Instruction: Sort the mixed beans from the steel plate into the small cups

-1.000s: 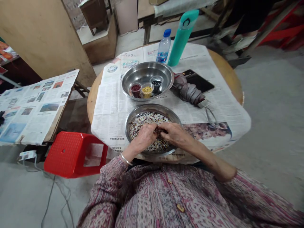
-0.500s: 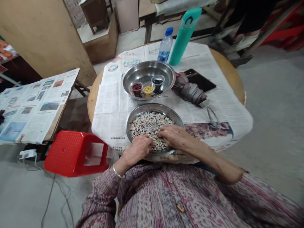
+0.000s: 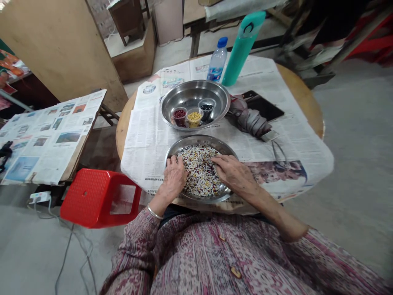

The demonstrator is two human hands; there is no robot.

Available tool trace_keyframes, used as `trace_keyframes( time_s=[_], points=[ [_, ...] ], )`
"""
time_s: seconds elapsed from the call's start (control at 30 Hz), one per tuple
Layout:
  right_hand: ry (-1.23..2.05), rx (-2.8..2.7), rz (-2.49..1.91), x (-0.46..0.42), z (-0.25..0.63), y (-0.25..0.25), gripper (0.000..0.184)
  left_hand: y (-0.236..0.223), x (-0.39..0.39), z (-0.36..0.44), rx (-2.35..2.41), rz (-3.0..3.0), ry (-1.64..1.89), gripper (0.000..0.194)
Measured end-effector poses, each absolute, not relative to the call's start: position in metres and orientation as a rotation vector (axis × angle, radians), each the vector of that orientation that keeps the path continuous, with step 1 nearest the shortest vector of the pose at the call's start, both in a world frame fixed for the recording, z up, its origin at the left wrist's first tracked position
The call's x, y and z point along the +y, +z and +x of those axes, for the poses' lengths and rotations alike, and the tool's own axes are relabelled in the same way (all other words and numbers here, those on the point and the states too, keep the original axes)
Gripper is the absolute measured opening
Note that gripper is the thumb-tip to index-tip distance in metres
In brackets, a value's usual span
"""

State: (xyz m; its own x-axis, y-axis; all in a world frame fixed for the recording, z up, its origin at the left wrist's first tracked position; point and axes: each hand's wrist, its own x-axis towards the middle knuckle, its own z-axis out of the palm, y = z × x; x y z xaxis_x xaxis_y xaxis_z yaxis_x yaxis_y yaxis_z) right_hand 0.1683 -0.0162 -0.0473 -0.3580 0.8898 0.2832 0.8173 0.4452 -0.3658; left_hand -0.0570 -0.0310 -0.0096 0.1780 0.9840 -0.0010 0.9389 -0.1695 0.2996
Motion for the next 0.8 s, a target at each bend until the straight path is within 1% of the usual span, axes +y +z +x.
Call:
trace_keyframes(
  time_s=[0.1,0.17,0.27,0.4,0.47,0.63,0.8],
  points=[
    [0.243,-2.194,-1.434,-0.017,0.166,-0.054,0.037,-0.017,-0.02,-0.051,1.803,2.141,0.324,0.026],
    [0.261,-2.108,-1.418,-0.017,0.164,-0.057,0.039,-0.02,-0.015,-0.043,1.669,2.097,0.405,0.022],
    [0.292,-1.932,-1.365,-0.019,0.164,-0.059,0.04,-0.02,-0.012,-0.027,1.394,2.101,0.498,0.02],
    [0.343,-1.773,-1.319,-0.021,0.165,-0.058,0.039,-0.012,-0.008,-0.006,1.156,2.259,0.507,0.028],
    [0.357,-1.74,-1.321,-0.022,0.165,-0.057,0.039,-0.009,-0.003,0.001,1.15,2.383,0.458,0.029],
    [0.36,-1.759,-1.337,-0.022,0.163,-0.055,0.041,-0.011,0.015,-0.001,1.241,2.586,0.248,0.021],
    [0.313,-1.854,-1.355,-0.02,0.162,-0.056,0.037,-0.016,0.017,-0.03,1.563,2.51,0.246,0.023]
  ],
)
